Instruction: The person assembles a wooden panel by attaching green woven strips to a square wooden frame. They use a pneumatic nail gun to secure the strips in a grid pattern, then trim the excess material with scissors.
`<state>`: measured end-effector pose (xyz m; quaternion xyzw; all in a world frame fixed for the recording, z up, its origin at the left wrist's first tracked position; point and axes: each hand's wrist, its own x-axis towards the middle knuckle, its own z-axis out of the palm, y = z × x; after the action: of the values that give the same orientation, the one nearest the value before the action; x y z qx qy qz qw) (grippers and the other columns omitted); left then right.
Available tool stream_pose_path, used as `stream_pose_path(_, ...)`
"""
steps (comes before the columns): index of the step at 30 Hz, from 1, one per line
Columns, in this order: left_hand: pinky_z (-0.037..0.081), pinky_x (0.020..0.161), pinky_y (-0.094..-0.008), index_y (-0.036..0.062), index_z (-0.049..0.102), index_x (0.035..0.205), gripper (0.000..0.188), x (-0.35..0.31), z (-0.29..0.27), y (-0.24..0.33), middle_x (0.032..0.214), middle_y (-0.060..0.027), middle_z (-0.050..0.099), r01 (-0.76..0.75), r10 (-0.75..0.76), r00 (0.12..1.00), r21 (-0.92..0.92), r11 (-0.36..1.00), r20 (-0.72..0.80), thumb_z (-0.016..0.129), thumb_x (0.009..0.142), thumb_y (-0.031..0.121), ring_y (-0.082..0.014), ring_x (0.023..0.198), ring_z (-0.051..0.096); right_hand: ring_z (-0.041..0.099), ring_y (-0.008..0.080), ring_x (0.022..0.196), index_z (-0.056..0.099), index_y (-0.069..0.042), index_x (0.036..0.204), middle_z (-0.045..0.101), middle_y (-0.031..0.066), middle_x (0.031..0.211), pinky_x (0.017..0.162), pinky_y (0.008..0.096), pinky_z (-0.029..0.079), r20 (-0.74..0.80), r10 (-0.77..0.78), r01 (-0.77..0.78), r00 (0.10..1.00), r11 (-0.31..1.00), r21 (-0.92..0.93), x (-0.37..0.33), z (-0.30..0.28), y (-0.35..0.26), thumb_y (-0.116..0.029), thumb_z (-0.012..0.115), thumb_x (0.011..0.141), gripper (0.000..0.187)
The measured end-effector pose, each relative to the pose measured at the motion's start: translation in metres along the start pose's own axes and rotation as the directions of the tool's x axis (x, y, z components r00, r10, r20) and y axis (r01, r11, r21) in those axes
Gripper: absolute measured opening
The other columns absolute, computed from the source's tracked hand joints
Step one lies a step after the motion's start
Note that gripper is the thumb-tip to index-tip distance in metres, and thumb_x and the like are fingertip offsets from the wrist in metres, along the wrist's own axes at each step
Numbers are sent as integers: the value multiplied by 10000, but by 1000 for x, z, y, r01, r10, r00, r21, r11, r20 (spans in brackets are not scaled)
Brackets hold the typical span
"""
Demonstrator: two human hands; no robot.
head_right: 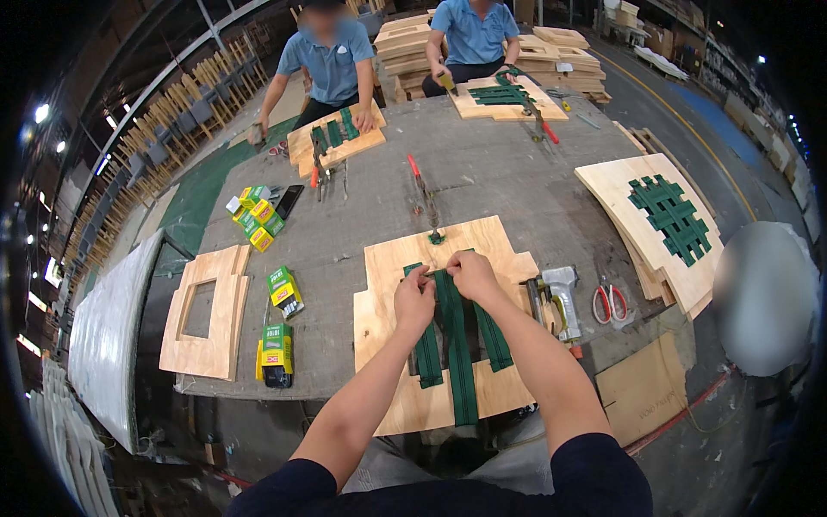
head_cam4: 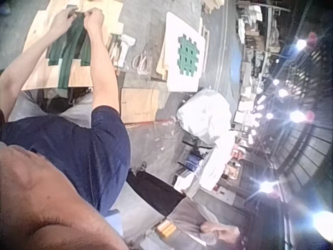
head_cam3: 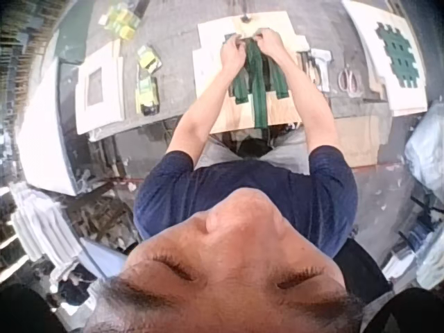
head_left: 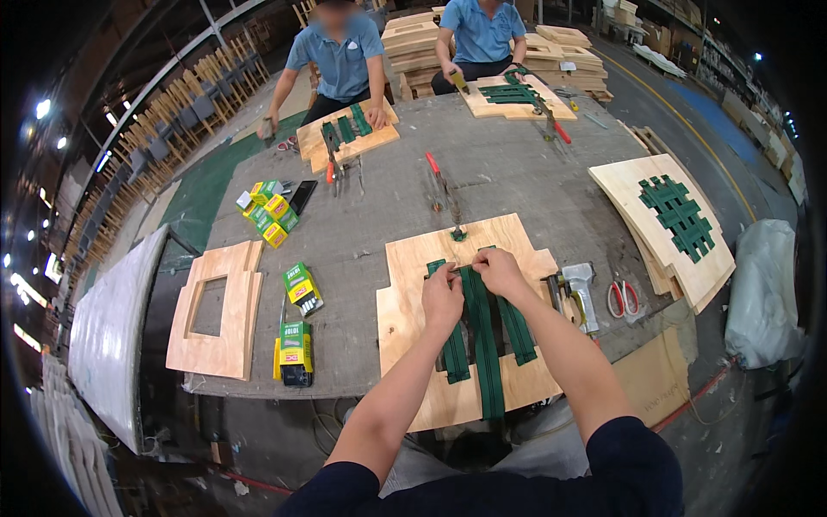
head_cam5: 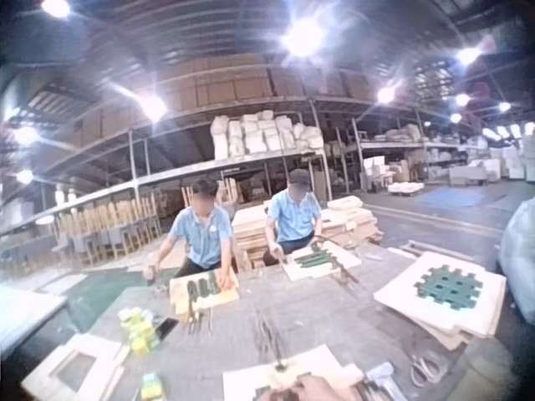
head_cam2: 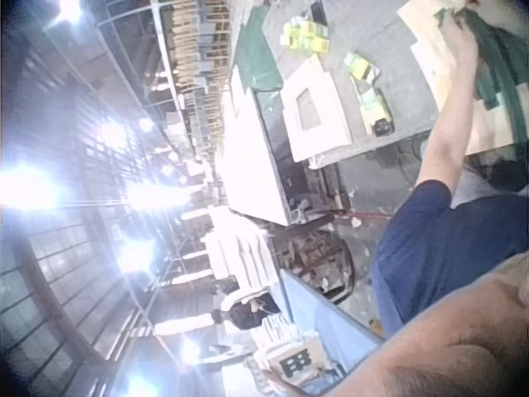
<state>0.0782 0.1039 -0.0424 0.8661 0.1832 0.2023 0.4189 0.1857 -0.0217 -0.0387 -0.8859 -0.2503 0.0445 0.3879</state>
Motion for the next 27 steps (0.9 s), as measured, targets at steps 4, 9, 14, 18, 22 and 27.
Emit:
stream_pose_path(4,457,1053,-463,30,683,1236,304,3,17,-15,1190,-173,703,-201,201,979,207,958,22,645,942,99,-384,1182,611,727,345,926,787,-65,914,756,163,947,828,433,572,7,134,-133,991,987,-91,34,6,27,-108,729,860,90)
stream_pose_path(9,306,1187,-585,62,612,1375,397,4,25,-29,1452,-119,582,-388,377,921,363,847,103,592,1001,192,-461,1400,436,732,330,940,795,-95,905,763,146,971,839,433,578,50,215,-206,975,969,-139,55,18,23,-116,727,855,87)
stream_pose_path(14,208,1231,-609,96,548,1466,465,10,27,-32,1577,-61,469,-415,352,909,444,794,222,526,1047,295,-452,1492,319,731,311,950,785,-106,953,761,134,979,839,417,578,64,222,-211,973,966,-147,60,22,16,-145,745,846,121)
stream_pose_path(18,182,1239,-610,107,535,1480,483,6,39,-25,1589,-54,457,-425,365,905,450,785,216,499,1058,337,-444,1499,313,730,286,941,759,-77,1032,756,133,985,844,396,572,-33,180,-181,983,982,-56,49,7,33,-186,771,839,222)
stream_pose_path(22,142,1253,-603,120,508,1504,515,5,39,-22,1616,-40,412,-411,327,910,451,792,255,485,1055,372,-414,1525,267,719,213,904,728,-20,1055,752,108,963,826,347,558,-348,44,68,937,951,302,5,-42,71,-130,730,887,201)
stream_pose_path(27,120,1243,-643,125,502,1500,516,9,21,-39,1618,-39,402,-355,288,935,527,773,207,477,1054,382,-411,1530,255,707,222,830,714,19,1088,751,131,963,759,368,550,-523,273,-399,808,905,-144,-110,-115,114,-219,781,878,324)
